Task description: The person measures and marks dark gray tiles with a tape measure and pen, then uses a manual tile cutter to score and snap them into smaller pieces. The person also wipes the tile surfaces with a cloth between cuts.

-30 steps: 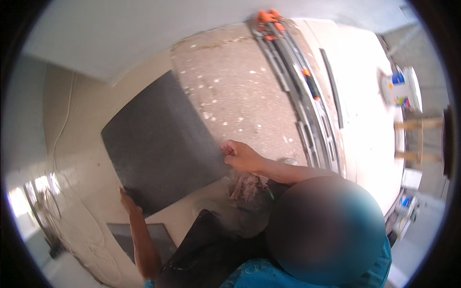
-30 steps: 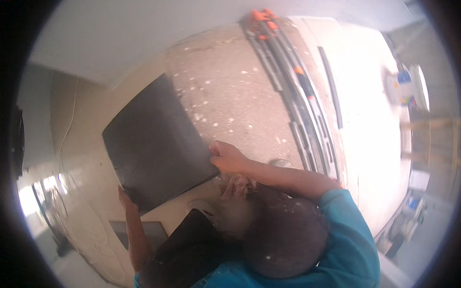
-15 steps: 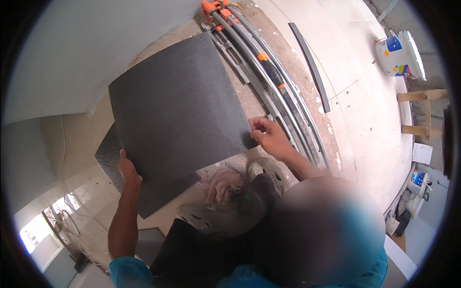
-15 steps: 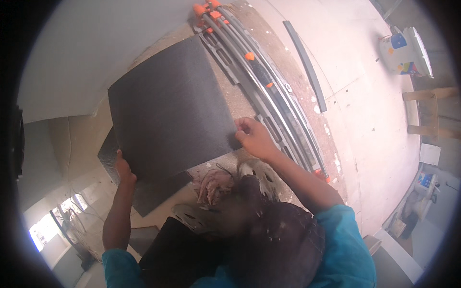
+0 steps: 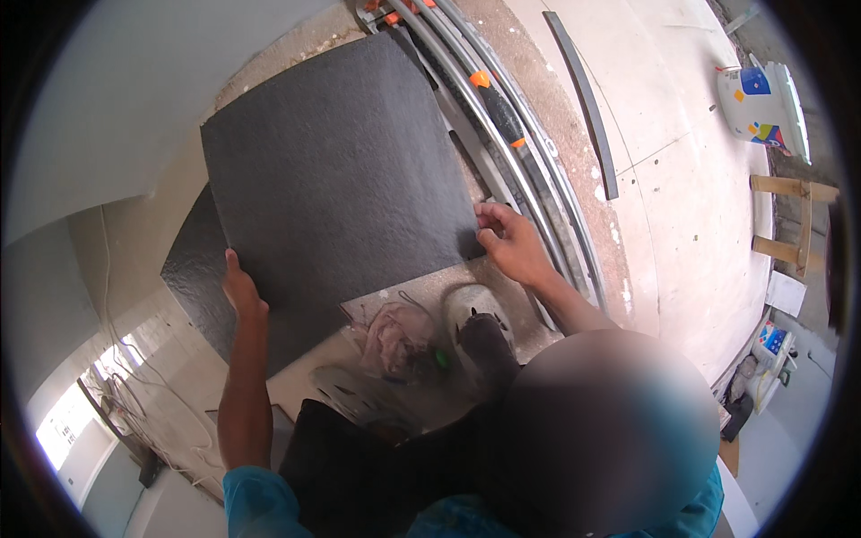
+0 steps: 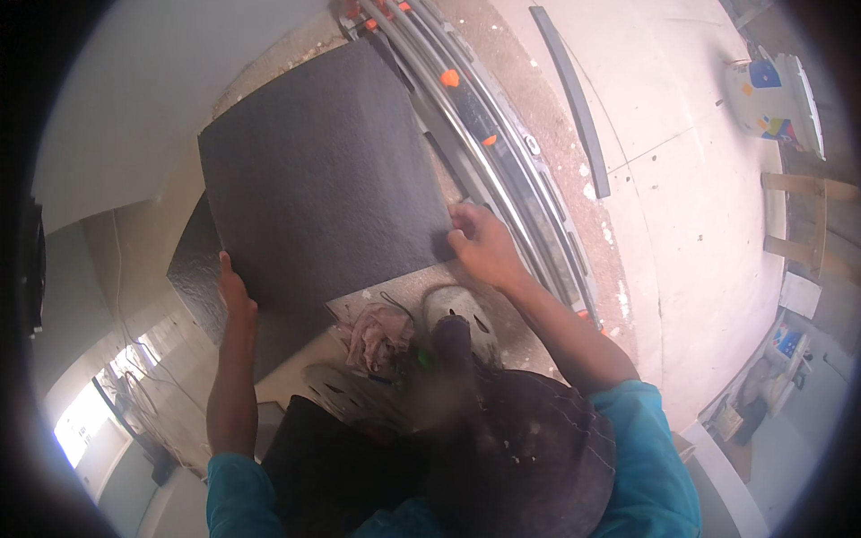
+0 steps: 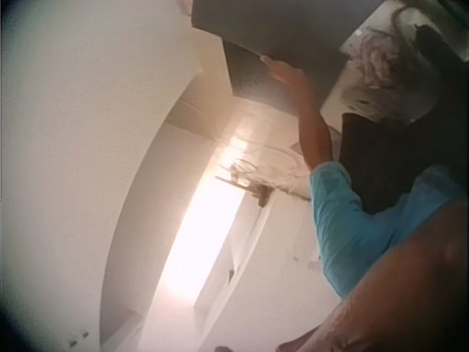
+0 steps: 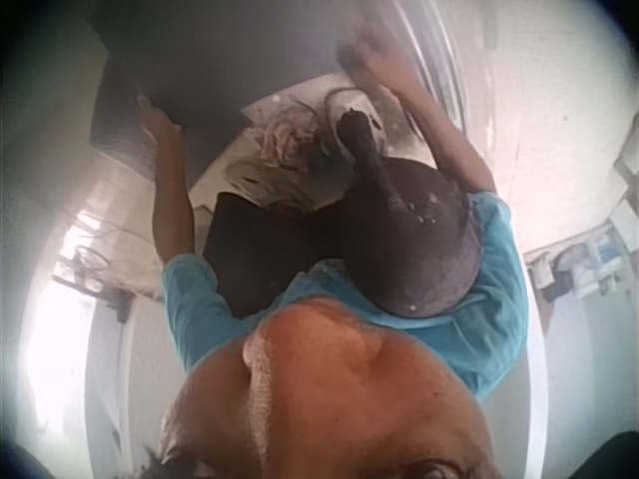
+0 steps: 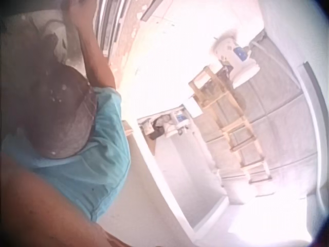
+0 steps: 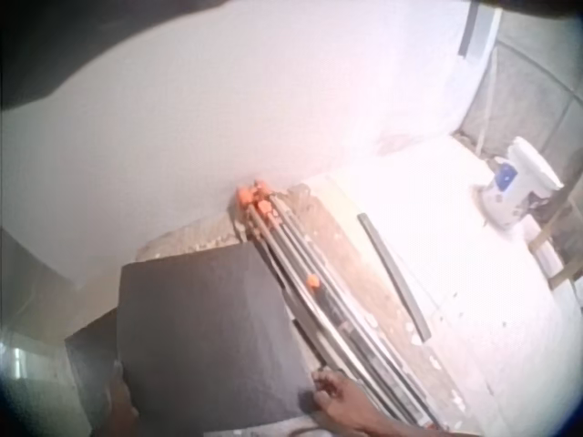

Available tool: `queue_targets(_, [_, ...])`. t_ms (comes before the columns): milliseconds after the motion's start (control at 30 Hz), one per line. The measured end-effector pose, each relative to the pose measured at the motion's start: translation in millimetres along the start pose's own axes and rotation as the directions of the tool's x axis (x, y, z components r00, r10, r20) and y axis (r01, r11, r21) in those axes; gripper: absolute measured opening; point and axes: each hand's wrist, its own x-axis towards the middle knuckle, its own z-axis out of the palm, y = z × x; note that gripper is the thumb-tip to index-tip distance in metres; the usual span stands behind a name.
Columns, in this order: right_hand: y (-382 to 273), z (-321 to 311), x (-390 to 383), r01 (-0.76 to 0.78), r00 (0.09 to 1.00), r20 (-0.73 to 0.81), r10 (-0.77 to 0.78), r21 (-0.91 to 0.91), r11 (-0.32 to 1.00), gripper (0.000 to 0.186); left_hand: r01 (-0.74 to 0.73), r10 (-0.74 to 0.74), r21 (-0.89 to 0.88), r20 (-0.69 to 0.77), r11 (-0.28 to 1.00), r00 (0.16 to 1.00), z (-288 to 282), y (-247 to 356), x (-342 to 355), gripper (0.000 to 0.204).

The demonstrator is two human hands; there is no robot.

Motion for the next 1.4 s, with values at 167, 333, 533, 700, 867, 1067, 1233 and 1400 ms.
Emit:
queue_targets(167, [-30, -26, 5, 0.271, 0.947, -0.011, -0.321, -0.509, 0.817, 0.033, -0.051, 0.053, -0.030, 0.060, 0.998, 0.997, -10, -10, 17, 0.080])
queue_targets(333, [-64, -62, 68, 0.300, 0.792, -0.077, -0.606, -0.815, 0.495, 0.052, -0.004, 0.006, -0.015, 0.082, 1.000, 0.997, -11, -8, 19, 0.077])
queue_targets(533, [-80, -81, 91, 0.221, 0.964, 0.055, -0.260, -0.710, 0.669, 0.034, 0.031, -0.032, 0.014, 0.102, 0.999, 0.994, -6, -18, 18, 0.081])
queue_targets(700, [-89, -52, 88, 0.068, 0.949, -0.187, -0.254, -0.666, 0.743, 0.043, 0.078, -0.078, 0.061, 0.004, 0.995, 0.997, 6, -2, -11, 0.083])
queue_targets(867, [-90, -77, 95, 0.131, 0.855, -0.387, -0.345, -0.482, 0.866, 0.052, 0.052, -0.054, 0.062, 0.030, 0.997, 0.998, 13, -7, -18, 0.084])
queue_targets(1067, [-130, -101, 61, 0.111, 0.915, -0.253, -0.314, -0.590, 0.800, 0.044, 0.027, -0.028, 0.013, 0.057, 1.000, 0.998, 17, -8, -28, 0.084])
queue_targets(1233, [-94, -108, -53, -0.021, 0.968, -0.218, -0.123, -0.562, 0.827, 0.035, 0.051, -0.050, 0.019, -0.057, 0.999, 0.997, 4, -8, -27, 0.083])
queue_targets(1400, [-30, -128, -191, -0.299, 0.954, -0.198, 0.225, -0.571, 0.765, 0.033, 0.043, -0.042, 0.011, -0.074, 0.999, 0.996, 10, -17, -17, 0.082])
